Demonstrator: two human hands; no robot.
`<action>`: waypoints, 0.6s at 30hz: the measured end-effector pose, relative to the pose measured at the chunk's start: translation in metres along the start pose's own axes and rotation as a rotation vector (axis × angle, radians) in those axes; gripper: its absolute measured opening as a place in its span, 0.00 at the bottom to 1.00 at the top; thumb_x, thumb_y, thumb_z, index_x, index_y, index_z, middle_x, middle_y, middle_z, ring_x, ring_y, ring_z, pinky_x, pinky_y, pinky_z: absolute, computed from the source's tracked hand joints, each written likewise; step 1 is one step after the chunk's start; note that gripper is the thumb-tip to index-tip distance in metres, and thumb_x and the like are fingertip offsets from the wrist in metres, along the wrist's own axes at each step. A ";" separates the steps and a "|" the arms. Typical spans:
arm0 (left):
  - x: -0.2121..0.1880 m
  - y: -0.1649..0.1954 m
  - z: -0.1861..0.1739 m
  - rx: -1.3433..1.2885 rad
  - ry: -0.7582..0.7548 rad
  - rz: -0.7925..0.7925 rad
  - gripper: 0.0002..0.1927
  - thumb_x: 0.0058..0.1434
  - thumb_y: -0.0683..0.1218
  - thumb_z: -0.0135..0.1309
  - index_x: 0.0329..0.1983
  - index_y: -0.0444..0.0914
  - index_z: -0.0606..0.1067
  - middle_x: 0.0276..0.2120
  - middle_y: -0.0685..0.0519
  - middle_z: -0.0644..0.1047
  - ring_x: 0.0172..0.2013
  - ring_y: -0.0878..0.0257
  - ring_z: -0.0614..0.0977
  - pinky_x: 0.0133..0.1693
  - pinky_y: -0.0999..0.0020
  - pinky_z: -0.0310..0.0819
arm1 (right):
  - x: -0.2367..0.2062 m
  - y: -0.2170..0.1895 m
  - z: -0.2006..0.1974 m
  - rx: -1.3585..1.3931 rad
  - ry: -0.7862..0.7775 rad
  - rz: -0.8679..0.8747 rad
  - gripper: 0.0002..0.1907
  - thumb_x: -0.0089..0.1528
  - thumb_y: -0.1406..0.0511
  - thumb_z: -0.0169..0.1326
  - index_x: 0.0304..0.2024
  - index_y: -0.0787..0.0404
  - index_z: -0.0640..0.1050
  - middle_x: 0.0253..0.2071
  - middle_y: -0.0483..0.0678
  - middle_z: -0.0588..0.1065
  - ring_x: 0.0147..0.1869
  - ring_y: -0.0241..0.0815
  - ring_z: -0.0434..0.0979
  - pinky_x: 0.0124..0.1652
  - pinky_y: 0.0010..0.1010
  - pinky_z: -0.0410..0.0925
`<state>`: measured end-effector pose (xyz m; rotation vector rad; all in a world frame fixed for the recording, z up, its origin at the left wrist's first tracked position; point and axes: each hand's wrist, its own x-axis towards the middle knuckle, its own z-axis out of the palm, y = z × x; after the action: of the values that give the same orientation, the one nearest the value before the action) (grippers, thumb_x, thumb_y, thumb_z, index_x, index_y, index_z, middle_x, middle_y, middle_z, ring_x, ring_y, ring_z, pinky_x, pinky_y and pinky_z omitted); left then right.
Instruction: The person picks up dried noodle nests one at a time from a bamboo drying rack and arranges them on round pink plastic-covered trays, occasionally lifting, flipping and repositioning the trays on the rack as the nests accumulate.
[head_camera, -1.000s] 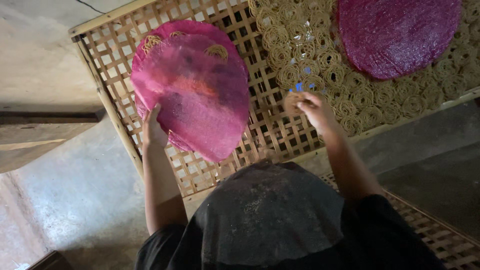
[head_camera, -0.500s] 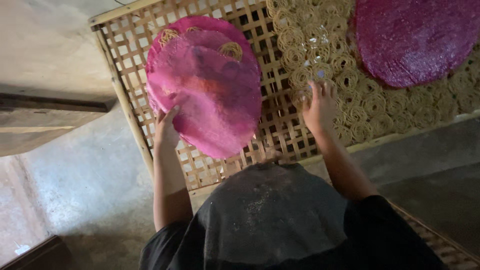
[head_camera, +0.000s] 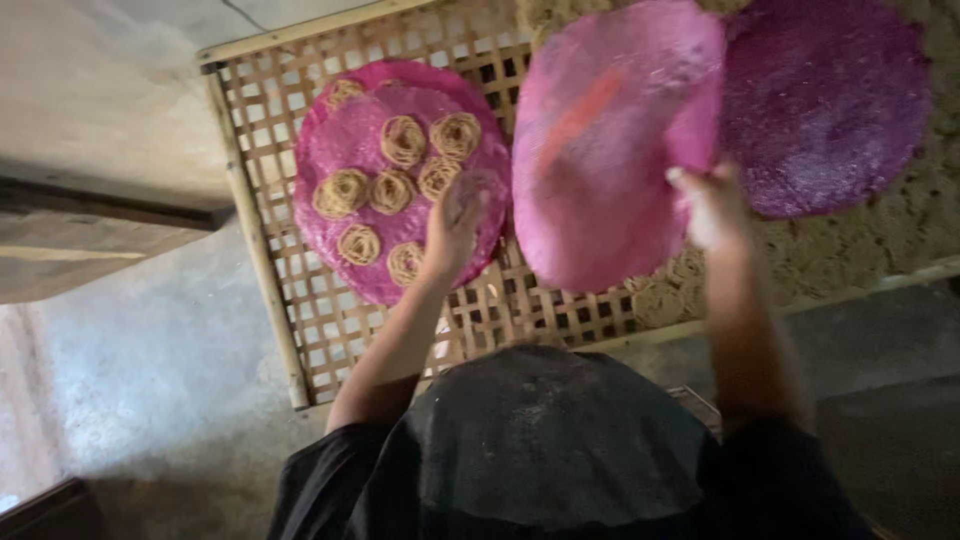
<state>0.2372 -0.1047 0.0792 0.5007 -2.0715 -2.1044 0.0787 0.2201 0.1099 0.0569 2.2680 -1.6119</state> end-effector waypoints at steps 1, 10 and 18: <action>0.003 -0.010 -0.001 -0.125 0.010 0.075 0.21 0.70 0.41 0.52 0.65 0.32 0.67 0.59 0.43 0.76 0.58 0.54 0.78 0.58 0.59 0.74 | 0.010 0.007 -0.029 0.001 0.062 0.036 0.16 0.62 0.63 0.58 0.51 0.63 0.77 0.37 0.49 0.71 0.36 0.39 0.70 0.33 0.30 0.65; -0.007 -0.071 -0.007 0.327 0.133 -0.029 0.15 0.68 0.42 0.53 0.57 0.36 0.74 0.47 0.46 0.81 0.44 0.58 0.82 0.44 0.65 0.78 | 0.120 0.066 -0.222 0.503 0.282 -0.100 0.37 0.56 0.73 0.60 0.68 0.62 0.67 0.68 0.55 0.69 0.72 0.55 0.69 0.68 0.54 0.65; 0.001 -0.055 -0.009 0.831 0.324 0.098 0.19 0.62 0.42 0.56 0.57 0.40 0.75 0.56 0.44 0.76 0.56 0.45 0.77 0.54 0.53 0.74 | 0.162 0.079 -0.228 -0.126 0.825 0.256 0.39 0.69 0.61 0.59 0.75 0.57 0.53 0.73 0.56 0.51 0.74 0.55 0.52 0.67 0.57 0.50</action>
<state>0.2459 -0.1112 0.0246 0.7420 -2.5981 -0.9385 -0.1141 0.4305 0.0538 1.1134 2.7630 -1.4552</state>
